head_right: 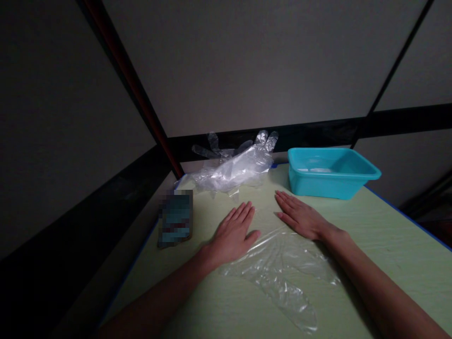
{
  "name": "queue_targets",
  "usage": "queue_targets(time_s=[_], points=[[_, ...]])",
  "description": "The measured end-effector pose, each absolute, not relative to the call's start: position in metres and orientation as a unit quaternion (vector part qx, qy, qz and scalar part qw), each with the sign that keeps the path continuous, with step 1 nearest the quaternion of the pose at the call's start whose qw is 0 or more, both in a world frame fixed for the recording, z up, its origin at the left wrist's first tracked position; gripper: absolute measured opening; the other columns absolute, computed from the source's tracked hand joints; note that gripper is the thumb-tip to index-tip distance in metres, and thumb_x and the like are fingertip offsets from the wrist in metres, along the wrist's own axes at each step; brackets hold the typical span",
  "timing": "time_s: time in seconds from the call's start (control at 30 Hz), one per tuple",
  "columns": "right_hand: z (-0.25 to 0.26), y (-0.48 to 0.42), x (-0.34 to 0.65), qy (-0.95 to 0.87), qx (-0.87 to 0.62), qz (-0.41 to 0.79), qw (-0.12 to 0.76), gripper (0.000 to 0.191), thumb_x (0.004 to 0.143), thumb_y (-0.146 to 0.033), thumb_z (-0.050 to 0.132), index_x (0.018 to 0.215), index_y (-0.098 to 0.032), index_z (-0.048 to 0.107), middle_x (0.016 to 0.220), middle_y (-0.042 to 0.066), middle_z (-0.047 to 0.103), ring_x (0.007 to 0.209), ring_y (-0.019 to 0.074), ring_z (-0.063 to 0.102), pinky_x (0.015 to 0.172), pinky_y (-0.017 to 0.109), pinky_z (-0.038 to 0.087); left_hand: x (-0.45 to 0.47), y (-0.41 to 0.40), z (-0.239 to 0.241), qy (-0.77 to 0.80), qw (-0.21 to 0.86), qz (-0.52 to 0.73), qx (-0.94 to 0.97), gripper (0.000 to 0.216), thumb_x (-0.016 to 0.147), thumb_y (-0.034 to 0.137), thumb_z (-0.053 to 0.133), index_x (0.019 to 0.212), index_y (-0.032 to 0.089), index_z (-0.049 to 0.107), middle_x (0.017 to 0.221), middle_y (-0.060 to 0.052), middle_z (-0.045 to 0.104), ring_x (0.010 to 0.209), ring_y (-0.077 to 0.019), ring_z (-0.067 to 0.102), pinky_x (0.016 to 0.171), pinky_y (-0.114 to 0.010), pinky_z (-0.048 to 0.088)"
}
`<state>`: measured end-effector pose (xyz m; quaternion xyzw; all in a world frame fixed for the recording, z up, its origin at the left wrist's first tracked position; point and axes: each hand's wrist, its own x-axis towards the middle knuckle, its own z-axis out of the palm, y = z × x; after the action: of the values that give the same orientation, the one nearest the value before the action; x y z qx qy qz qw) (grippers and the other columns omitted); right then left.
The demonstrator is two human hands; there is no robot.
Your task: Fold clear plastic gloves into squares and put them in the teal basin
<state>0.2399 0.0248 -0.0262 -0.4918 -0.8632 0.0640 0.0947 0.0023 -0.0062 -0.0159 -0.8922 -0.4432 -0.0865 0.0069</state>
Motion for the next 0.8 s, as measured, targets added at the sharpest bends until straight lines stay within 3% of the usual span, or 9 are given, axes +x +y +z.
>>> queue_targets(time_s=[0.53,0.8], points=[[-0.030,0.027,0.242,-0.868,-0.484,0.041,0.098,0.067,0.088,-0.052,0.018,0.136,-0.004,0.020,0.142,0.013,0.016,0.130,0.0222,0.012,0.106,0.039,0.015,-0.001,-0.006,-0.008,-0.475,-0.037,-0.071,-0.876,0.074,0.082,0.058,0.026,0.135,0.007,0.020,0.142,-0.011,0.017,0.131,-0.0246,0.011,0.106,-0.038,0.013],[-0.030,0.027,0.241,-0.866,-0.489,0.037,0.098,0.067,0.087,-0.053,0.017,0.136,-0.008,0.021,0.141,0.012,0.018,0.129,0.0223,0.014,0.106,0.041,0.018,-0.002,-0.003,-0.005,-0.488,-0.057,-0.078,-0.868,0.085,0.078,0.062,0.034,0.135,0.003,0.013,0.143,-0.015,0.010,0.131,-0.0247,0.005,0.107,-0.037,0.013]])
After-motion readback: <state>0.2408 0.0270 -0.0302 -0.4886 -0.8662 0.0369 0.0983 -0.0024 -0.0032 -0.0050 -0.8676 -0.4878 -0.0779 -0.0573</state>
